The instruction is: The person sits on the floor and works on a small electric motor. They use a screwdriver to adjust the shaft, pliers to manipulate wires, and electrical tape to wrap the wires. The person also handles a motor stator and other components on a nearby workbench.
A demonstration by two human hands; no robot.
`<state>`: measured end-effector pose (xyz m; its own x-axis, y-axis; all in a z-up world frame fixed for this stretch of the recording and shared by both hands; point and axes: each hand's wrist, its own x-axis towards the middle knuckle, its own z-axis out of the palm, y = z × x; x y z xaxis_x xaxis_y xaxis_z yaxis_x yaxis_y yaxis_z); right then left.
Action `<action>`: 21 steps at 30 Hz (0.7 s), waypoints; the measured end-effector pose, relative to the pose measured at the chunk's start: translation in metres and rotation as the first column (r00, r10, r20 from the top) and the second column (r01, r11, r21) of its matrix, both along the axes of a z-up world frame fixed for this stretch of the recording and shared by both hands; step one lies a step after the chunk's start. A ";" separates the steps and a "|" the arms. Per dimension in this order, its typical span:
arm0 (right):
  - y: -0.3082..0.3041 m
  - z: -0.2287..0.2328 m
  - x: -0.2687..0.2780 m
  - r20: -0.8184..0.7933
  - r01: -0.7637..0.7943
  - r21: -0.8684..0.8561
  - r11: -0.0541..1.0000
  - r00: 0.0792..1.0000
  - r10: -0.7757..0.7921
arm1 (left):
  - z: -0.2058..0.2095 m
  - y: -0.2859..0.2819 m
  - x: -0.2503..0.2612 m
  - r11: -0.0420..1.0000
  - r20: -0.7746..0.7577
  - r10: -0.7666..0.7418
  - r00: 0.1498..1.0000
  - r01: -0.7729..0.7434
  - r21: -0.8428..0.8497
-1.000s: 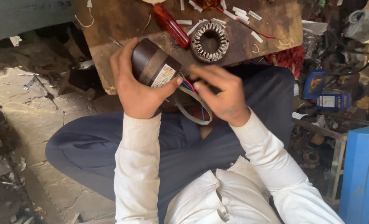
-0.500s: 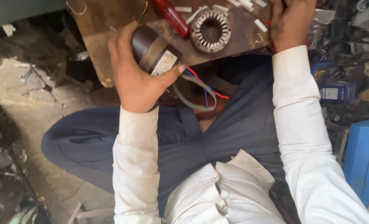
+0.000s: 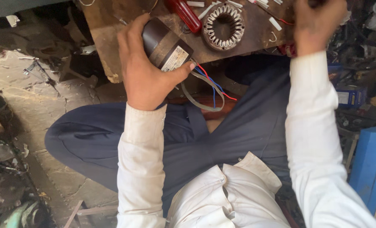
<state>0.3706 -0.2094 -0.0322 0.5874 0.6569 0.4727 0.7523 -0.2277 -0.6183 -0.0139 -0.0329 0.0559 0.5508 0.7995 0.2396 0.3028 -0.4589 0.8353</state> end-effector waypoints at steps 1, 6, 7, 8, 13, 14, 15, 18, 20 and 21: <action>0.000 0.024 -0.036 -0.165 -0.005 0.039 0.999 0.986 0.012 | 0.000 0.000 0.000 1.000 -0.007 0.003 1.000 -0.003 0.002; 0.018 0.099 -0.214 -0.722 -0.174 0.108 0.979 0.663 0.198 | 0.000 0.000 0.002 0.999 -0.033 0.011 0.999 -0.010 0.030; 0.026 0.105 -0.230 -0.794 -0.192 0.102 0.976 0.575 0.196 | -0.001 0.000 0.002 0.999 -0.031 0.010 0.999 -0.009 0.031; 0.033 0.110 -0.235 -0.727 -0.206 0.087 0.975 0.656 0.203 | -0.001 0.000 0.001 0.999 -0.030 0.008 1.000 -0.008 0.031; 0.046 0.118 -0.243 -0.504 -0.216 -0.048 0.975 0.848 0.163 | -0.001 0.000 0.002 1.000 -0.024 0.027 0.999 -0.027 0.012; 0.045 0.118 -0.245 -0.518 -0.189 -0.056 0.980 0.845 0.134 | -0.001 -0.001 0.002 0.999 -0.031 0.031 0.999 -0.030 0.018; 0.046 0.117 -0.248 -0.530 -0.162 -0.060 0.985 0.841 0.106 | -0.001 0.000 0.002 0.999 -0.035 0.034 0.999 -0.033 0.027; 0.048 0.113 -0.255 -0.455 -0.133 -0.015 0.991 0.883 0.112 | -0.002 0.000 0.004 0.998 -0.043 0.047 0.998 -0.045 0.035; 0.046 0.112 -0.260 -0.310 -0.123 -0.011 0.992 0.944 0.114 | -0.004 0.000 0.004 0.998 -0.048 0.050 0.998 -0.049 0.035; 0.046 0.113 -0.263 -0.203 -0.113 -0.028 0.993 0.973 0.105 | -0.004 -0.001 0.005 0.998 -0.050 0.053 0.997 -0.051 0.038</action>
